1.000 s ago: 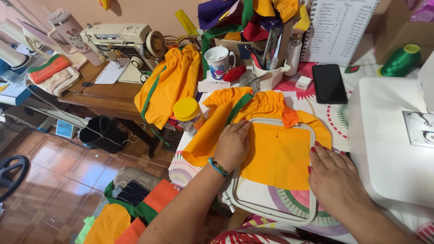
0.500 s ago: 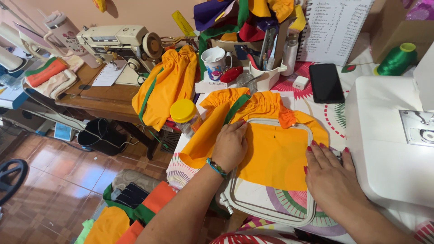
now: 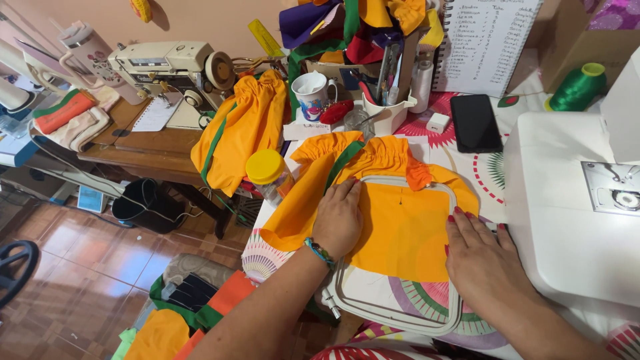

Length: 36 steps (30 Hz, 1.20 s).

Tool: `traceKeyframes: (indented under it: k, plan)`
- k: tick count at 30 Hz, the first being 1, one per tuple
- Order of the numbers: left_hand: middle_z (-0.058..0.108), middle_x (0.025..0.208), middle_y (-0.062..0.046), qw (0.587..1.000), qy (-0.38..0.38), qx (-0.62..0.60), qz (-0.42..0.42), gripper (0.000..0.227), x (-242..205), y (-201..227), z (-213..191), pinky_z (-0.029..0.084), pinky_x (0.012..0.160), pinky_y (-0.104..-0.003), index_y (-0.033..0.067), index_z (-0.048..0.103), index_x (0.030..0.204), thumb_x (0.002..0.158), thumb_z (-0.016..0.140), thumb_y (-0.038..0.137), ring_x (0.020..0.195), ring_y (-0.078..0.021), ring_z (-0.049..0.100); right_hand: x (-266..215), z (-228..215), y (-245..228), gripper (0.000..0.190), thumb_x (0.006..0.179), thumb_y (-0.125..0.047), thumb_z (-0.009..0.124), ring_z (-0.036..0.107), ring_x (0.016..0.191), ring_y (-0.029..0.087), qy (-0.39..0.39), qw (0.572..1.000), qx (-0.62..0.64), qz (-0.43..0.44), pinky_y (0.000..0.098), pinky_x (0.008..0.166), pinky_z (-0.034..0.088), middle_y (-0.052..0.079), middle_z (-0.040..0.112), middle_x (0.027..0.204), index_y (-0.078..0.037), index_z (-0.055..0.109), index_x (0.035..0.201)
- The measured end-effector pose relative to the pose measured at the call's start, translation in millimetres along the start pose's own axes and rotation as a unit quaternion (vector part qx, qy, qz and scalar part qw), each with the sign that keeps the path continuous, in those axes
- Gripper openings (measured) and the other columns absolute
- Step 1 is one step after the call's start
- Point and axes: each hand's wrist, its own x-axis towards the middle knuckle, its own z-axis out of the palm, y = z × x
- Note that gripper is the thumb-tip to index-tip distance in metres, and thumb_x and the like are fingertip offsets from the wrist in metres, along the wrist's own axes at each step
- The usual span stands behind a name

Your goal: The person removes a fabric piece from an embroidery hoop, trims an orange fabric with scissors, and then places a yellow drawstring bag into the hoop, securing it for embroidery. The person handles the hoop, fabric, and scissors throughout the process.

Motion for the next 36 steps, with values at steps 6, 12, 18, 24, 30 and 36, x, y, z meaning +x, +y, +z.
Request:
traceKeyframes:
  k: [6, 12, 18, 24, 30, 36]
  plan:
    - [0.052, 0.151, -0.018, 1.0, -0.006, 0.007, 0.003, 0.053, 2.1, -4.8, 5.0, 0.041, 0.107, -0.05, 0.0018, 0.05, 0.149, 0.099, 0.043, 0.017, 0.124, -0.0388, 0.048, 5.4, 15.7, -0.1, 0.064, 0.092, -0.036, 0.037, 0.04, 0.149, 0.019, -0.014, 1.0, -0.007, 0.009, 0.0505, 0.119, 0.034, 0.001, 0.036, 0.166, -0.017, 0.039, 0.154]
    - [0.057, 0.143, -0.02, 0.999, 0.024, 0.029, 0.029, 0.053, 3.4, -4.2, 7.1, 0.04, 0.111, -0.049, -0.0021, 0.055, 0.143, 0.095, 0.046, 0.015, 0.122, -0.0407, 0.051, 5.0, 1.8, -0.8, 0.065, 0.093, -0.036, 0.035, 0.041, 0.148, 0.022, -0.021, 0.999, -0.031, -0.012, 0.0517, 0.116, 0.037, 0.004, 0.036, 0.166, -0.013, 0.038, 0.154]
    - [0.043, 0.16, -0.016, 0.998, -0.029, 0.054, 0.003, 0.062, 3.2, -3.0, 8.2, 0.026, 0.122, -0.049, 0.0025, 0.044, 0.153, 0.095, 0.042, 0.025, 0.145, -0.0397, 0.037, 10.7, -13.0, -5.7, 0.057, 0.092, -0.035, 0.04, 0.048, 0.142, 0.018, 0.035, 0.998, -0.057, -0.01, 0.0587, 0.116, 0.036, 0.002, 0.047, 0.159, -0.016, 0.051, 0.145]
    - [0.024, 0.171, -0.008, 0.984, -0.134, 0.107, -0.046, 0.074, 8.7, 10.7, -8.6, 0.024, 0.124, -0.046, 0.0076, 0.031, 0.161, 0.093, 0.045, 0.034, 0.156, -0.0309, 0.021, 46.7, 12.5, 1.3, 0.056, 0.107, -0.031, 0.024, 0.022, 0.159, 0.027, -0.013, 1.0, 0.0, 0.005, 0.0649, 0.124, 0.006, 0.007, 0.032, 0.17, -0.014, 0.036, 0.158]
    - [0.038, 0.165, -0.007, 0.987, -0.109, 0.112, -0.046, 0.072, 9.0, 9.1, -10.9, 0.028, 0.122, -0.049, 0.011, 0.038, 0.158, 0.091, 0.04, 0.036, 0.154, -0.0284, 0.03, 86.3, 73.1, 26.2, 0.052, 0.111, -0.029, 0.021, 0.032, 0.154, 0.027, -0.044, 0.993, 0.103, 0.036, 0.0702, 0.121, 0.003, 0.007, 0.042, 0.163, -0.016, 0.04, 0.158]
    - [0.03, 0.169, -0.003, 0.976, -0.154, 0.137, -0.068, 0.073, 10.5, 13.2, -12.8, 0.022, 0.125, -0.047, 0.0156, 0.033, 0.161, 0.093, 0.035, 0.04, 0.158, -0.0268, 0.022, 87.0, 32.9, 10.6, 0.058, 0.108, -0.024, 0.012, 0.028, 0.155, 0.032, -0.072, 0.985, 0.144, 0.059, 0.0712, 0.119, -0.002, 0.004, 0.036, 0.167, -0.025, 0.034, 0.161]
